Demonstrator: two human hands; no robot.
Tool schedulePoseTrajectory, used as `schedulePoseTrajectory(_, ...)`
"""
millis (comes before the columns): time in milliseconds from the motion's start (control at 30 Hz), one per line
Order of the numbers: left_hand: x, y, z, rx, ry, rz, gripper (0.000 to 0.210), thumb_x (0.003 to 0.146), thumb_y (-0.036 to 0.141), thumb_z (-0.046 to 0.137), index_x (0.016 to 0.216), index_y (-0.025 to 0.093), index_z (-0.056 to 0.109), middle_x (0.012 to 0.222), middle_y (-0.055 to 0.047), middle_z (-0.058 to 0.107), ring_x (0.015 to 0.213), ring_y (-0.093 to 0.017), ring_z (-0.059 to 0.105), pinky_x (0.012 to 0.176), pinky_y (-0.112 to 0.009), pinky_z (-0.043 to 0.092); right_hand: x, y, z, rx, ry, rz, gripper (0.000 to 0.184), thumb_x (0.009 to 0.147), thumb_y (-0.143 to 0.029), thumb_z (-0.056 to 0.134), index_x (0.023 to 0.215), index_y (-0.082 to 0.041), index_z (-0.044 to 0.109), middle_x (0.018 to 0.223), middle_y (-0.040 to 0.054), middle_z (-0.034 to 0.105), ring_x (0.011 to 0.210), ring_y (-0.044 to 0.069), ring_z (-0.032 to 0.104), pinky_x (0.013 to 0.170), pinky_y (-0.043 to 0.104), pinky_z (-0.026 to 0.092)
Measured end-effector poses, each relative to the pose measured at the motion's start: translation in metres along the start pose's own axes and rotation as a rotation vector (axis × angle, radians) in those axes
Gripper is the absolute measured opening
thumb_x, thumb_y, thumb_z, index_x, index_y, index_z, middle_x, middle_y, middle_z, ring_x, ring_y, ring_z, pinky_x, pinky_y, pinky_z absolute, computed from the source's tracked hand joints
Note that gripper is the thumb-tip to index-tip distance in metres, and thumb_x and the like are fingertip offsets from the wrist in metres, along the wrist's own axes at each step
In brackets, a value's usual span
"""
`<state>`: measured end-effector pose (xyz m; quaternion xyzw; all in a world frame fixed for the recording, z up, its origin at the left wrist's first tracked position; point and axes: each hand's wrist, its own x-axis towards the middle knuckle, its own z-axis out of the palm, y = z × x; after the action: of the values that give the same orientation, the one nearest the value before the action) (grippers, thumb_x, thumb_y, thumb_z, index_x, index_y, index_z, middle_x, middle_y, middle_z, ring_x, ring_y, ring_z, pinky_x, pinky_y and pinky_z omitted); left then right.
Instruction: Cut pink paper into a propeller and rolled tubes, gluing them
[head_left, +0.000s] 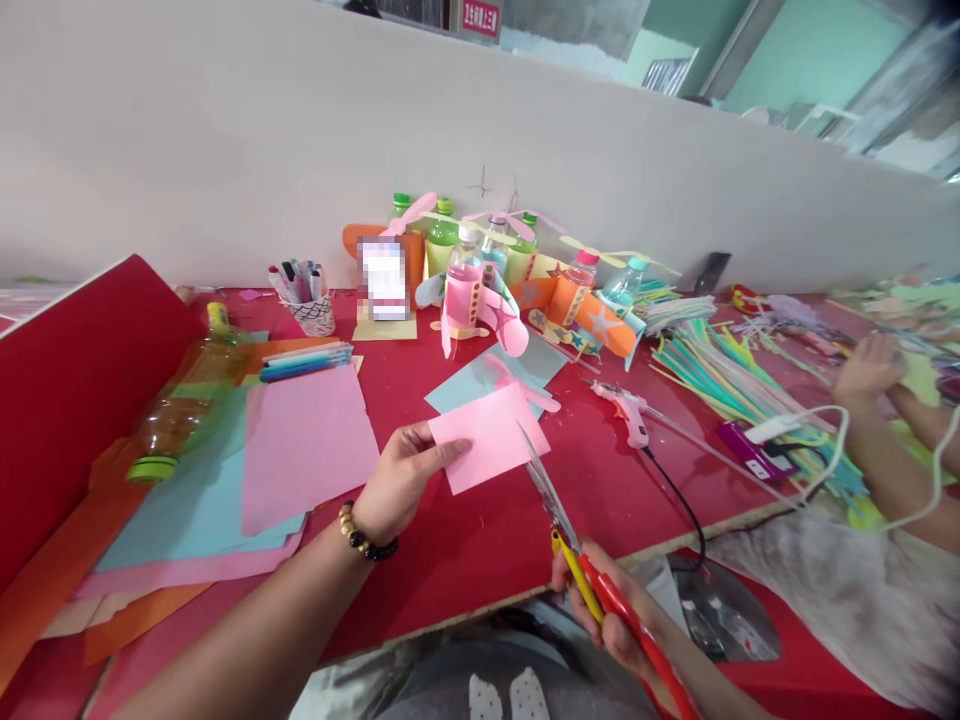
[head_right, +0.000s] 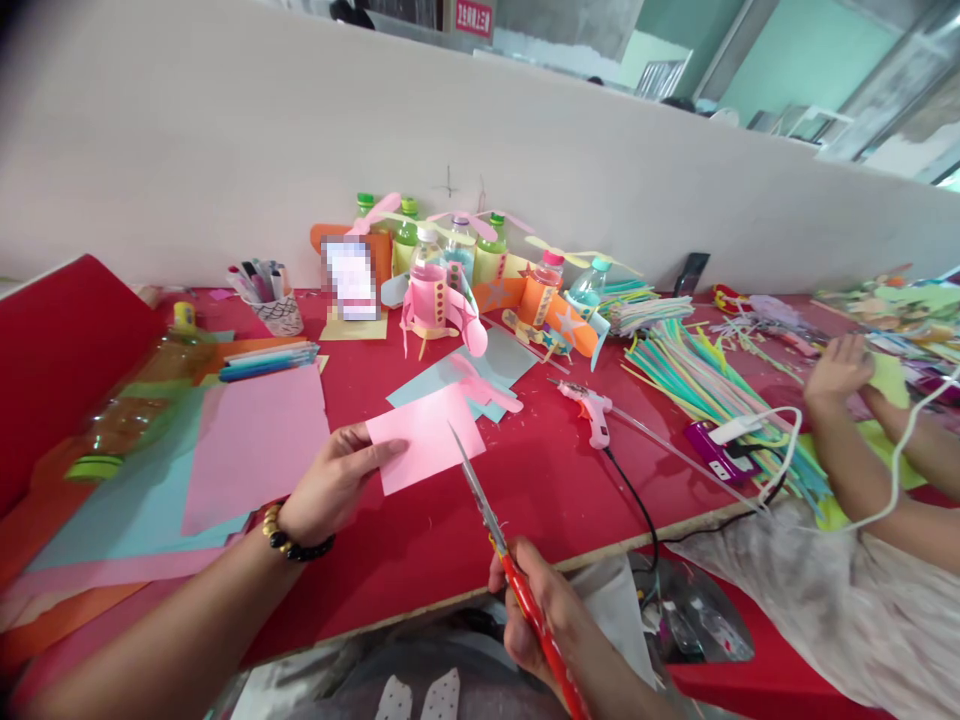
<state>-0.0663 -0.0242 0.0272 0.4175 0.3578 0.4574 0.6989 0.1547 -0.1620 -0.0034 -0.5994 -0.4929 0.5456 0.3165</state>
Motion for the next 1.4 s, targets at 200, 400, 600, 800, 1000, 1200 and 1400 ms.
schedulePoseTrajectory(200,0.000,0.000,0.000,-0.027,-0.030,0.012,0.014,0.068,0.024,0.071,0.060,0.014,0.065,0.063,-0.001,0.064,0.057,-0.011,0.054,0.056,-0.024,0.042,0.008,0.006,-0.001,0.068,-0.124,-0.019,0.061,0.056,-0.079,0.043,0.078,-0.022,0.042,0.052,-0.0084,0.028,0.039,0.006,0.023,0.038,0.022,0.019)
schedulePoseTrajectory(400,0.000,0.000,0.000,-0.031,-0.045,0.013,0.014,0.069,0.023,0.070,0.060,0.014,0.066,0.062,-0.001,0.064,0.057,-0.011,0.054,0.056,-0.023,0.042,0.011,0.012,-0.001,0.082,-0.127,-0.040,0.068,0.054,-0.086,0.038,0.077,-0.022,0.042,0.055,-0.0072,0.031,0.039,0.005,0.024,0.037,0.022,0.019)
schedulePoseTrajectory(600,0.000,-0.002,-0.001,-0.042,-0.050,0.016,0.011,0.071,0.022,0.069,0.064,0.013,0.067,0.064,-0.002,0.065,0.058,-0.011,0.054,0.057,-0.023,0.043,0.010,0.010,0.001,0.045,-0.076,-0.015,0.050,0.066,-0.071,0.047,0.075,-0.021,0.044,0.054,-0.0054,0.033,0.042,0.007,0.027,0.038,0.022,0.023)
schedulePoseTrajectory(800,-0.001,-0.001,-0.001,-0.046,-0.063,0.021,0.013,0.072,0.020,0.068,0.063,0.012,0.066,0.063,-0.001,0.063,0.057,-0.009,0.053,0.057,-0.021,0.041,0.005,-0.013,-0.002,0.083,-0.120,-0.026,0.036,0.072,-0.054,0.055,0.078,-0.020,0.046,0.059,-0.0044,0.037,0.045,0.007,0.030,0.041,0.021,0.028)
schedulePoseTrajectory(1000,-0.001,-0.001,-0.002,-0.045,-0.079,0.021,0.013,0.074,0.019,0.067,0.065,0.011,0.065,0.064,-0.001,0.064,0.058,-0.009,0.053,0.057,-0.021,0.042,0.002,-0.010,-0.006,0.122,-0.178,0.012,0.051,0.068,-0.068,0.053,0.080,-0.020,0.046,0.054,-0.0062,0.036,0.042,0.007,0.033,0.042,0.021,0.031)
schedulePoseTrajectory(1200,0.000,-0.002,-0.001,-0.064,-0.081,0.019,0.008,0.074,0.019,0.067,0.070,0.012,0.068,0.067,-0.002,0.066,0.061,-0.010,0.056,0.059,-0.021,0.044,0.007,0.027,-0.003,0.207,-0.191,0.015,0.068,0.053,-0.083,0.049,0.079,-0.021,0.041,0.055,-0.0077,0.039,0.035,0.003,0.029,0.034,0.019,0.028)
schedulePoseTrajectory(1400,0.000,-0.002,-0.002,-0.054,-0.072,0.015,0.010,0.073,0.019,0.068,0.067,0.012,0.068,0.066,-0.002,0.066,0.060,-0.009,0.055,0.058,-0.021,0.044,0.003,0.010,-0.004,0.236,-0.191,0.033,0.066,0.055,-0.082,0.048,0.079,-0.020,0.042,0.056,-0.0067,0.041,0.035,0.003,0.032,0.033,0.019,0.029)
